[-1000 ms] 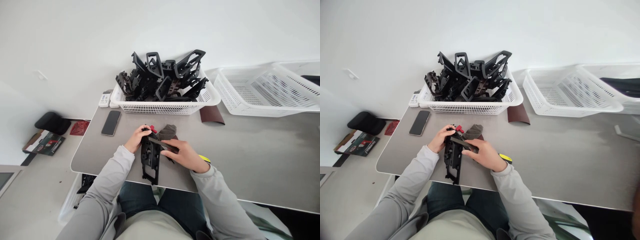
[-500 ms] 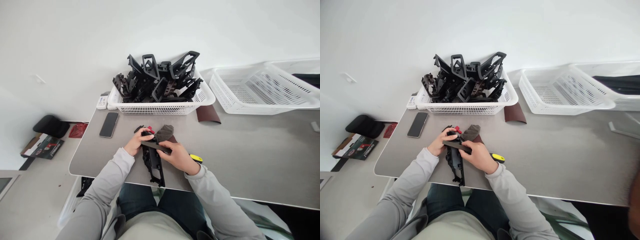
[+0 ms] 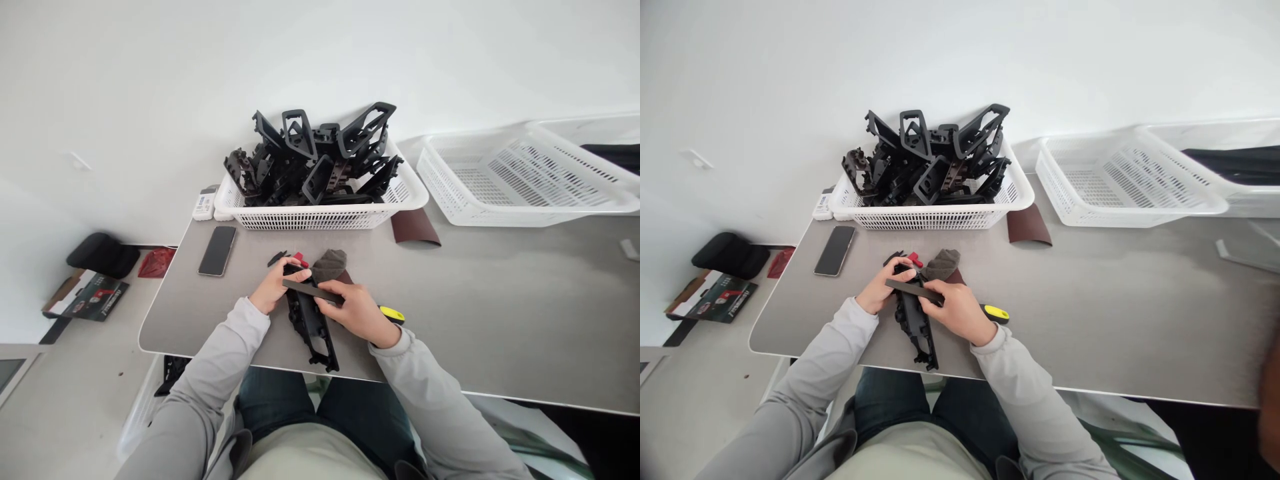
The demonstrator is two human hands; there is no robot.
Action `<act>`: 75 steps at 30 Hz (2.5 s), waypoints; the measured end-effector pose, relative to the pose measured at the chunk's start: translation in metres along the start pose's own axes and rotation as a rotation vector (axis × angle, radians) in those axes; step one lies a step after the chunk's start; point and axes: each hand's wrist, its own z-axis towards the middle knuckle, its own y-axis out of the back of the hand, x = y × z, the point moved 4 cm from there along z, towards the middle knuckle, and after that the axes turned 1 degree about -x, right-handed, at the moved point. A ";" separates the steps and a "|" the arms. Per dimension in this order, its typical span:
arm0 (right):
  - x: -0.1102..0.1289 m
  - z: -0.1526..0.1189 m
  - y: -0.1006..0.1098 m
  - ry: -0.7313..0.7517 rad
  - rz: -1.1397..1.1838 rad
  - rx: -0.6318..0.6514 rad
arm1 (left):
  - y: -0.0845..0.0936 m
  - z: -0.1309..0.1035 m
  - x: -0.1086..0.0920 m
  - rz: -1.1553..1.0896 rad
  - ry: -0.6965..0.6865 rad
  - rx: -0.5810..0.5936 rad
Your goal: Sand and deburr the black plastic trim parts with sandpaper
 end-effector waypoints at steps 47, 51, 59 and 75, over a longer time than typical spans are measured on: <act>-0.026 -0.004 0.019 0.004 -0.376 -0.089 | 0.014 0.008 0.002 -0.057 0.101 -0.273; -0.022 -0.003 0.020 -0.015 -0.130 -0.114 | 0.013 0.007 0.001 -0.082 0.091 -0.263; 0.000 -0.005 -0.004 0.066 0.142 0.220 | 0.012 0.008 0.006 -0.109 0.068 -0.226; 0.002 -0.004 -0.009 0.130 0.102 0.186 | 0.012 0.008 0.001 0.101 -0.073 -0.068</act>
